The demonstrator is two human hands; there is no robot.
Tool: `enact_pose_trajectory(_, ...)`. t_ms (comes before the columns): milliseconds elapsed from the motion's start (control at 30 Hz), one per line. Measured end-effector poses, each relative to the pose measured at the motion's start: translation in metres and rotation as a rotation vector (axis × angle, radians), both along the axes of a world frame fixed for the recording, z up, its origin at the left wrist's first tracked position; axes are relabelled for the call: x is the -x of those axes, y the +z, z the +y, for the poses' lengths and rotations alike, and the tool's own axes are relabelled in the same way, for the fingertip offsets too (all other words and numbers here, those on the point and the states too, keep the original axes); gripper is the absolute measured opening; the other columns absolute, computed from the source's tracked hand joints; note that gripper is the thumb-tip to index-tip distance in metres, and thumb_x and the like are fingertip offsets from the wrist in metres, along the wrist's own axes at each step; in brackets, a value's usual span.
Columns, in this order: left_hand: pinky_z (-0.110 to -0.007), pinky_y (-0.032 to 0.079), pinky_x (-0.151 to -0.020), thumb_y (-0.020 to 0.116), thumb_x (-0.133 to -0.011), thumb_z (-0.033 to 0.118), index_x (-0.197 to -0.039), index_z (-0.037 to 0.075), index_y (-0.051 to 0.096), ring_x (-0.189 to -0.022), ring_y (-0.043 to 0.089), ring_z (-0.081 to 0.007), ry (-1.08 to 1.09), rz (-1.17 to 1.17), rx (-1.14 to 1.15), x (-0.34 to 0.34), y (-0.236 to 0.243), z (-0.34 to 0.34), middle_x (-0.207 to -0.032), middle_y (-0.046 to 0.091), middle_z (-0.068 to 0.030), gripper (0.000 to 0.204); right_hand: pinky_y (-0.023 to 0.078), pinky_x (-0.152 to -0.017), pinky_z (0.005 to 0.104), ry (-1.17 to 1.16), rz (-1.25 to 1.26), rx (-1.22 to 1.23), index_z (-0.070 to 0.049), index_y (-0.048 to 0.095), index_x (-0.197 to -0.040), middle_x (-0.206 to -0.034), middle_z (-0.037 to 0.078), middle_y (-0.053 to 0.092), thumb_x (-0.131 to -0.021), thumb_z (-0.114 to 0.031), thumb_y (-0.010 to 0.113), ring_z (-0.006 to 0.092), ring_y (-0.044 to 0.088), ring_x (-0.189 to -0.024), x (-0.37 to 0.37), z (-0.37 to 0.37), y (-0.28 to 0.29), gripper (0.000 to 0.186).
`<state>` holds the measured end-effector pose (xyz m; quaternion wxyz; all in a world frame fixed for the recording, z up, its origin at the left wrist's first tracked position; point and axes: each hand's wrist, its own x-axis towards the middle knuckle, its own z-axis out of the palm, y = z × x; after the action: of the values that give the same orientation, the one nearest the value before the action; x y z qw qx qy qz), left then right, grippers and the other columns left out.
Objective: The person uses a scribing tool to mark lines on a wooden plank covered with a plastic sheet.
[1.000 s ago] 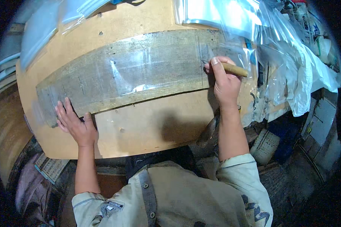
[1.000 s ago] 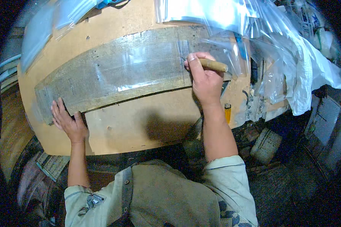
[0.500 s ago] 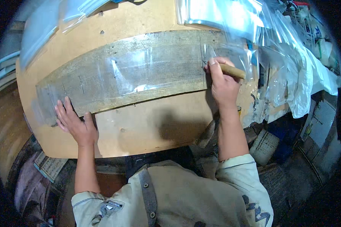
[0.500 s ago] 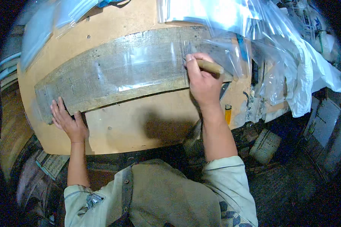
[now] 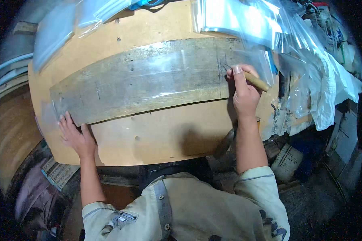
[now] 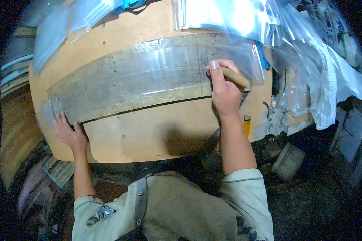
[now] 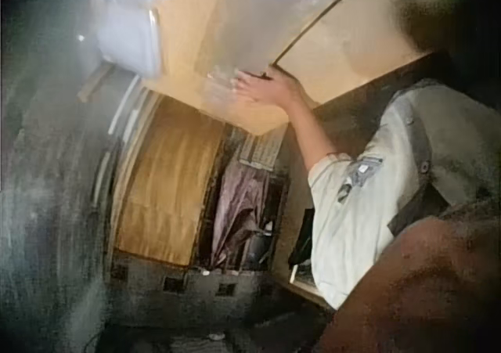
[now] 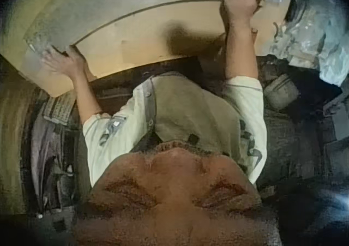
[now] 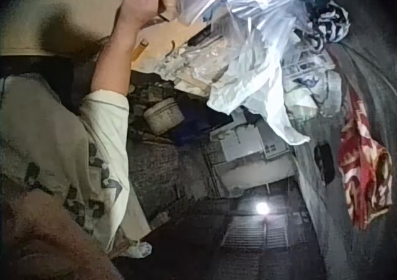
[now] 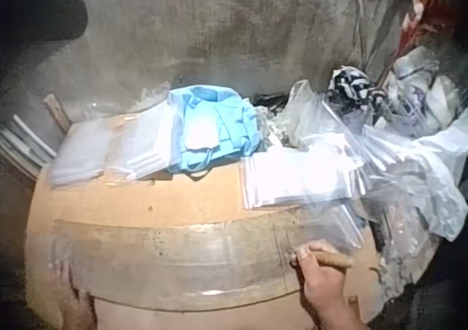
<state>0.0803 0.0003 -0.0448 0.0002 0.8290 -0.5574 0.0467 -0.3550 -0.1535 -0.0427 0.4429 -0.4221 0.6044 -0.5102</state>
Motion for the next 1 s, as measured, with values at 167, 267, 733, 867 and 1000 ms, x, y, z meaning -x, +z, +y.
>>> enact_pose_trajectory(167, -0.057, 0.007, -0.112, 0.049, -0.091, 0.038, -0.146, 0.01, 0.035, -0.143, 0.018, -0.0385, -0.02, -0.052, 0.147, 0.0, 0.014, -0.004, -0.153, 0.028, -0.0162, 0.064, 0.047, -0.072, 0.0241, 0.086, 0.151, 0.055, 0.0, 0.063, -0.089, -0.082, 0.004, 0.065, -0.092, -0.011, 0.062, 0.0103, 0.06, -0.077, -0.012, 0.001, 0.0, 0.011)
enact_pose_trajectory(267, -0.055, 0.008, -0.113, 0.058, -0.084, 0.036, -0.145, 0.011, 0.038, -0.142, 0.022, -0.0377, -0.3, 0.2, 0.133, 0.071, 0.029, -0.037, -0.152, 0.031, -0.0156, 0.069, 0.047, -0.072, 0.0241, 0.098, 0.152, 0.042, 0.0, 0.063, -0.088, -0.081, 0.004, 0.065, -0.092, -0.011, 0.062, 0.0102, 0.059, -0.077, -0.017, 0.004, 0.002, 0.012)
enact_pose_trajectory(733, -0.062, 0.005, -0.109, 0.059, -0.079, 0.06, -0.143, 0.029, 0.044, -0.143, 0.022, -0.0302, -0.47, 0.28, -0.247, 0.103, 0.022, -0.034, -0.153, 0.031, -0.0078, 0.072, 0.045, -0.077, 0.0252, 0.059, 0.223, 0.037, 0.0, 0.063, -0.092, -0.084, 0.004, 0.064, -0.092, -0.011, 0.061, 0.0122, 0.059, -0.081, 0.01, -0.003, 0.002, 0.012)
enact_pose_trajectory(867, -0.062, 0.002, -0.109, 0.044, -0.086, 0.066, -0.14, 0.024, 0.047, -0.144, 0.021, -0.0317, -0.424, 0.232, -0.199, 0.072, 0.015, -0.017, -0.152, 0.032, -0.0095, 0.068, 0.045, -0.076, 0.0255, 0.049, 0.233, 0.037, 0.0, 0.063, -0.092, -0.087, 0.006, 0.064, -0.092, -0.011, 0.06, 0.0116, 0.059, -0.081, 0.001, 0.001, 0.0, 0.011)
enact_pose_trajectory(1000, -0.062, 0.002, -0.109, 0.039, -0.088, 0.068, -0.139, 0.021, 0.049, -0.144, 0.02, -0.0332, -0.403, 0.179, -0.105, 0.049, 0.006, -0.004, -0.152, 0.032, -0.0097, 0.07, 0.045, -0.079, 0.0257, 0.047, 0.145, -0.006, -0.001, 0.062, -0.094, -0.088, 0.004, 0.063, -0.093, -0.011, 0.059, 0.0116, 0.057, -0.083, -0.002, 0.002, -0.004, 0.011)
